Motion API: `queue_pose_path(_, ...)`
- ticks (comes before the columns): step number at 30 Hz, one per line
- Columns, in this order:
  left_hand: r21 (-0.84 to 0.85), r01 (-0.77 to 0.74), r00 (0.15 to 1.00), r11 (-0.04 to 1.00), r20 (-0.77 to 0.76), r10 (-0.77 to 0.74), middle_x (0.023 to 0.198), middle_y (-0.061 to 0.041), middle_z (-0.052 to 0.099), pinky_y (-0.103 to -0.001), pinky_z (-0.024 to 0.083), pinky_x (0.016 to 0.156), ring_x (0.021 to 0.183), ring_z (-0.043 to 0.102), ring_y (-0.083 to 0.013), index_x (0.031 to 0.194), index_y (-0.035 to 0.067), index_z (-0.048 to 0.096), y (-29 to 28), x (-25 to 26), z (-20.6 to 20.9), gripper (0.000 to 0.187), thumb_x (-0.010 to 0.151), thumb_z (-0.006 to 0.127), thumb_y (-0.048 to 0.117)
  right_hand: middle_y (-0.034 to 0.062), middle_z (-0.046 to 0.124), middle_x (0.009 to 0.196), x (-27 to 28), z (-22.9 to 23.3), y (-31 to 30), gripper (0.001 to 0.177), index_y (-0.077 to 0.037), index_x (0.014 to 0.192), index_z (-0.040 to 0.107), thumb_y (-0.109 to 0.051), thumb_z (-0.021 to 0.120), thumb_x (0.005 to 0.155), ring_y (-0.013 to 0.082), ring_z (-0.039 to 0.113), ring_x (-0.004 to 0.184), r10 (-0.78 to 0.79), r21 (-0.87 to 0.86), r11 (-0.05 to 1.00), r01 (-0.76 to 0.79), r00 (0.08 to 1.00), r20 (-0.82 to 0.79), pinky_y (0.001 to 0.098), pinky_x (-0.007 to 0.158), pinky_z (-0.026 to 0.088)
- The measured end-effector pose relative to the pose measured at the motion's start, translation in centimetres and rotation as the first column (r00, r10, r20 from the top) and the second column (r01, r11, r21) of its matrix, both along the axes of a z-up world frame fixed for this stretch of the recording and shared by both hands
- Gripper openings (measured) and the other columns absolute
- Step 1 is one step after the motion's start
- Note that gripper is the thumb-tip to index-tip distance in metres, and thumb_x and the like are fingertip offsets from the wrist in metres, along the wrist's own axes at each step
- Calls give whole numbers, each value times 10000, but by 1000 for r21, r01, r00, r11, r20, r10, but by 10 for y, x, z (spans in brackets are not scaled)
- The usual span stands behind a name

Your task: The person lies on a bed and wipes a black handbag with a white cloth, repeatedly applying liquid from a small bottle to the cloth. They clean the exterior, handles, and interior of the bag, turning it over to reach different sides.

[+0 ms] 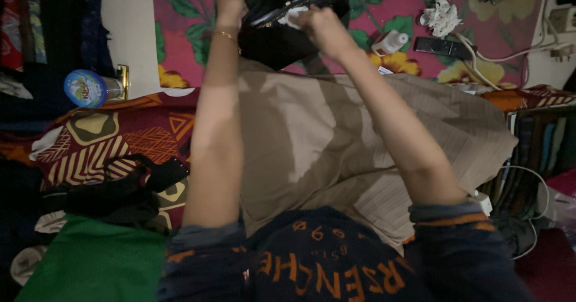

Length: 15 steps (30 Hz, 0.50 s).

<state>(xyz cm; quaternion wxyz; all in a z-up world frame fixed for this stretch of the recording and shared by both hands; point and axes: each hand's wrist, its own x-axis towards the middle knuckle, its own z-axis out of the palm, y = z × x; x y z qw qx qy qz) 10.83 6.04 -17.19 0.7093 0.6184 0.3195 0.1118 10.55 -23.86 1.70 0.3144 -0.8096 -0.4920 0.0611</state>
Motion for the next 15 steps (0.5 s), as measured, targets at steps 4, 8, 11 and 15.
queue_pose_path(4, 291, -46, 999, 955, 41, 36, 702, -115, 666, -368, 526, 393, 470, 661, -236, 1099, 28, 566, -4, 5, 6, 377, 1057, 545, 402, 157, 730, 1170, -8, 5, -8, 358, -30, 1223, 743, -30, 727, 865, 370, 676, 1071, 60, -20, 998, -59, 996, 59, 458, 1004, 452)
queue_pose_path(8, 494, 19, 995, 869, -98, 34, 807, -200, 709, -398, 595, 522, 608, 752, -342, 1143, 15, 571, 2, -1, 8, 395, 1033, 545, 394, 122, 731, 929, -4, 9, -38, 224, -101, 1085, 783, -282, 761, 955, 293, 688, 922, 90, -388, 919, 74, 917, 389, 552, 1072, 341)
queue_pose_path(11, 825, -175, 967, 537, 247, -65, 998, -279, 734, -498, 544, 740, 921, 675, -477, 1158, -3, 612, -2, -9, 18, 362, 1050, 624, 343, 55, 726, 856, 7, 13, -67, 100, -234, 1006, 806, -293, 745, 953, 261, 679, 953, 149, -401, 914, 67, 863, 483, 638, 1100, 279)
queue_pose_path(15, 681, 74, 994, 728, 5, -106, 1052, -235, 739, -481, 538, 904, 1039, 717, -415, 1199, 5, 615, -30, -18, 54, 432, 1077, 630, 419, 118, 719, 931, 9, 6, -68, 65, -181, 930, 789, -229, 765, 894, 314, 675, 1013, 46, -376, 922, 96, 936, 350, 636, 1055, 300)
